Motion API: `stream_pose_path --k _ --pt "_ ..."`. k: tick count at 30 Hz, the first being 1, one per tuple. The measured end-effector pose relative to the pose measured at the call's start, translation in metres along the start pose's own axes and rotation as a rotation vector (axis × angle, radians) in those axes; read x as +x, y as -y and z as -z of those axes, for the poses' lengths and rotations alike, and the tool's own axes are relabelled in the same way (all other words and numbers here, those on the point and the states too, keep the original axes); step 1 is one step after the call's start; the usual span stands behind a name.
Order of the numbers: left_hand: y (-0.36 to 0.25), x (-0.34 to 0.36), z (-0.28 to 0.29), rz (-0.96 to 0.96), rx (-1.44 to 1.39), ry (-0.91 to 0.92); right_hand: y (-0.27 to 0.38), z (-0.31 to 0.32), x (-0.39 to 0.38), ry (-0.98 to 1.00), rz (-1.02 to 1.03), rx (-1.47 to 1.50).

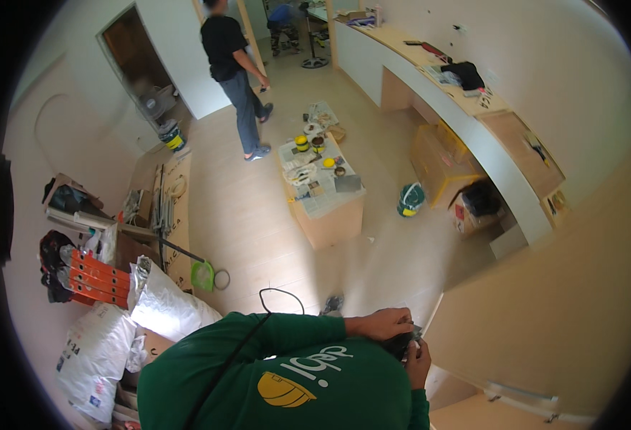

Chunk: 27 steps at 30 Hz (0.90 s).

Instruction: The person applies a clear finish to a wooden cabinet door using a brush, then scrapes the edges with a utility knife. They move a fan, retrieve a sanding block, and sand the door surface before scraping the edges again.

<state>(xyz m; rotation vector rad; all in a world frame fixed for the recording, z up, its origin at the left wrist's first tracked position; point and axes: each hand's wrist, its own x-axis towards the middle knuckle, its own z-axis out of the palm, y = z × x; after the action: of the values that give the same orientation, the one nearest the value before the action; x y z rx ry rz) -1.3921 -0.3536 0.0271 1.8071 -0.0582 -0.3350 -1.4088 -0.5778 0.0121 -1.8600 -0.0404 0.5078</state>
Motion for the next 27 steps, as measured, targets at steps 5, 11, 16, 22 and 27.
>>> stream_pose_path --k 5,11,16,22,27 --pt "0.018 0.002 0.078 0.067 -0.097 -0.069 0.009 -0.049 0.053 0.125 -0.064 0.026" --pt "0.059 0.008 0.155 0.039 -0.139 -0.166 0.008 -0.11 0.098 0.26 -0.088 0.119" --pt "0.118 0.01 0.196 -0.062 -0.134 -0.399 0.061 -0.165 0.156 0.377 -0.142 -0.405" --pt "0.126 0.016 0.288 0.079 -0.332 -0.601 0.088 -0.219 0.261 0.538 -0.097 0.011" --pt "0.152 0.015 0.343 0.194 -0.301 -0.842 0.181 -0.263 0.347 0.593 -0.247 0.244"
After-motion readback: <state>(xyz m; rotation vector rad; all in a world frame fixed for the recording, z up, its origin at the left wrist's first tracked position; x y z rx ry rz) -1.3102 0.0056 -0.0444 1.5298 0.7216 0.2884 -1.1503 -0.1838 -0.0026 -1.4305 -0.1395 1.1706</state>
